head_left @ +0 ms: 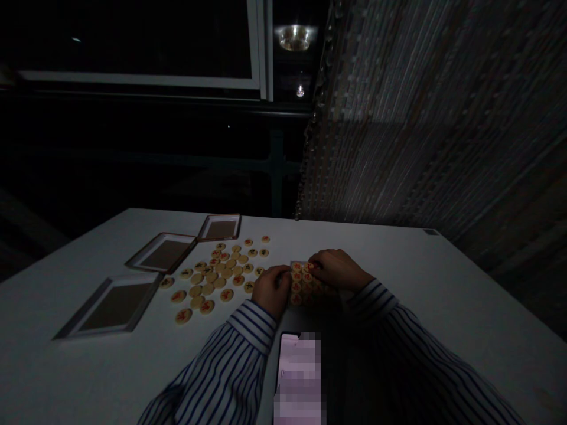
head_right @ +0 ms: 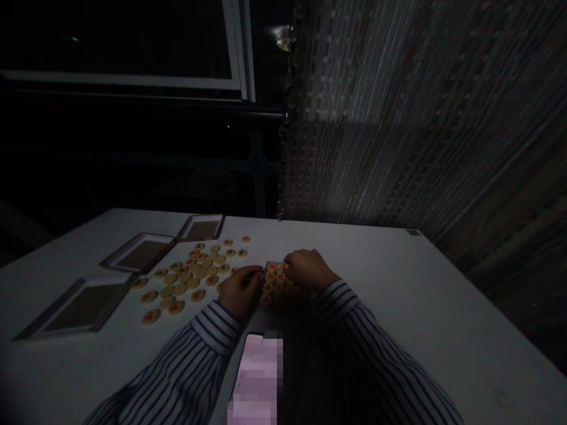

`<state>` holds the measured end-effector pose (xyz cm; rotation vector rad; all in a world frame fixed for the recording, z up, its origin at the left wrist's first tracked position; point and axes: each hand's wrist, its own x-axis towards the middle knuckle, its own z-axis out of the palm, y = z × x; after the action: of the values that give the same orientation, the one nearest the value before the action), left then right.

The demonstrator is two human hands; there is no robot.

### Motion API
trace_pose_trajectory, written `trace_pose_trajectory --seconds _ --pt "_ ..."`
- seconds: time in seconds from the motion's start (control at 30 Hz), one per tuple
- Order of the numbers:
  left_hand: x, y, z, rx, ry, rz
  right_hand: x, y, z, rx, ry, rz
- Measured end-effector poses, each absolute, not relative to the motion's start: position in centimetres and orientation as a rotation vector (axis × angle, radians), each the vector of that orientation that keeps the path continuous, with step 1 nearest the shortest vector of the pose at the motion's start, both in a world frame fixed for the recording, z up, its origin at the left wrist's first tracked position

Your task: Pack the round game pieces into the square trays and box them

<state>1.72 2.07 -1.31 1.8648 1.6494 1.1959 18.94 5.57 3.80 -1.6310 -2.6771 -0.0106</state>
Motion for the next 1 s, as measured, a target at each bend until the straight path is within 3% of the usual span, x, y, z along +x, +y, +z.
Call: trace_pose_trajectory --seconds 1.0 --pt "1.71 2.13 -1.35 1.877 1.645 1.198 19.27 5.99 3.2 -1.537 -2.699 0.048"
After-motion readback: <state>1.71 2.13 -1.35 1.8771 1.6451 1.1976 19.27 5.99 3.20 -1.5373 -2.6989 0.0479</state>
